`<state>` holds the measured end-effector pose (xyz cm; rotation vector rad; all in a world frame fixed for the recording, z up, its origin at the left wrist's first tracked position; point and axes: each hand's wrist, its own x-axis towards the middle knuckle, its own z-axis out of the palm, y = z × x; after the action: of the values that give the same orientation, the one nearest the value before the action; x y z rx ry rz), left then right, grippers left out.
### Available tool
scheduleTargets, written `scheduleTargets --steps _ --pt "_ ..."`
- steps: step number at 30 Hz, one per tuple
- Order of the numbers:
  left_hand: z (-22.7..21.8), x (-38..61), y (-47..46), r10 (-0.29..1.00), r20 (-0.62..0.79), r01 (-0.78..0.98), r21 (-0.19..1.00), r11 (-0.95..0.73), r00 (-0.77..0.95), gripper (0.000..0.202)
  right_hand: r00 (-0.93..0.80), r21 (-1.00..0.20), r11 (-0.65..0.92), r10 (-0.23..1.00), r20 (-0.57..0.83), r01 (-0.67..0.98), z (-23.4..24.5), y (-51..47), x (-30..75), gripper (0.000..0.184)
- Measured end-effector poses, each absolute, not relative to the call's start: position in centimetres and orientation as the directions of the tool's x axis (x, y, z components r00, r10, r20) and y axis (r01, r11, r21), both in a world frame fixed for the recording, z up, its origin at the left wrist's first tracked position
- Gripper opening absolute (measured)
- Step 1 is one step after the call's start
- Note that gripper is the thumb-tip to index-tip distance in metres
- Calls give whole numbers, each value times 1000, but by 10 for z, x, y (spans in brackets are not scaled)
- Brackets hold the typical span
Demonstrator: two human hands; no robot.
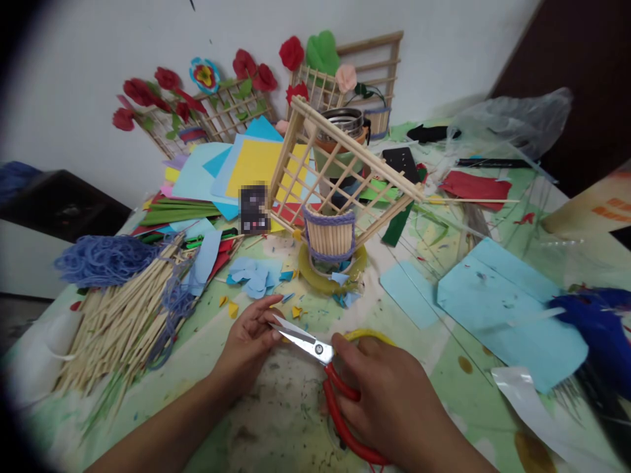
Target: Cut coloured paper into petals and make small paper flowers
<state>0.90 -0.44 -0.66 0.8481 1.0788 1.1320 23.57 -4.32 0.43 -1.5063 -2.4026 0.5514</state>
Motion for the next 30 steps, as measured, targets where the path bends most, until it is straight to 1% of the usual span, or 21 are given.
scheduleTargets --steps 7,12,22,27,30 --pt "-8 7 -3 971 -224 -267 934 239 84 49 -467 -452 405 884 -29 795 3 -42 237 45" --pt "-8 6 -3 970 -229 -259 935 243 84 50 -477 -469 400 877 -53 787 5 -41 237 40" --pt "-5 8 -3 966 -244 -285 923 257 79 52 -475 -436 409 878 -50 802 11 -40 240 47" --pt "-6 7 -3 966 -240 -286 923 257 93 51 -465 -419 397 883 -69 817 9 -40 240 47" --pt "-6 7 -4 967 -237 -284 924 255 98 51 -469 -432 396 880 -74 811 7 -40 240 48"
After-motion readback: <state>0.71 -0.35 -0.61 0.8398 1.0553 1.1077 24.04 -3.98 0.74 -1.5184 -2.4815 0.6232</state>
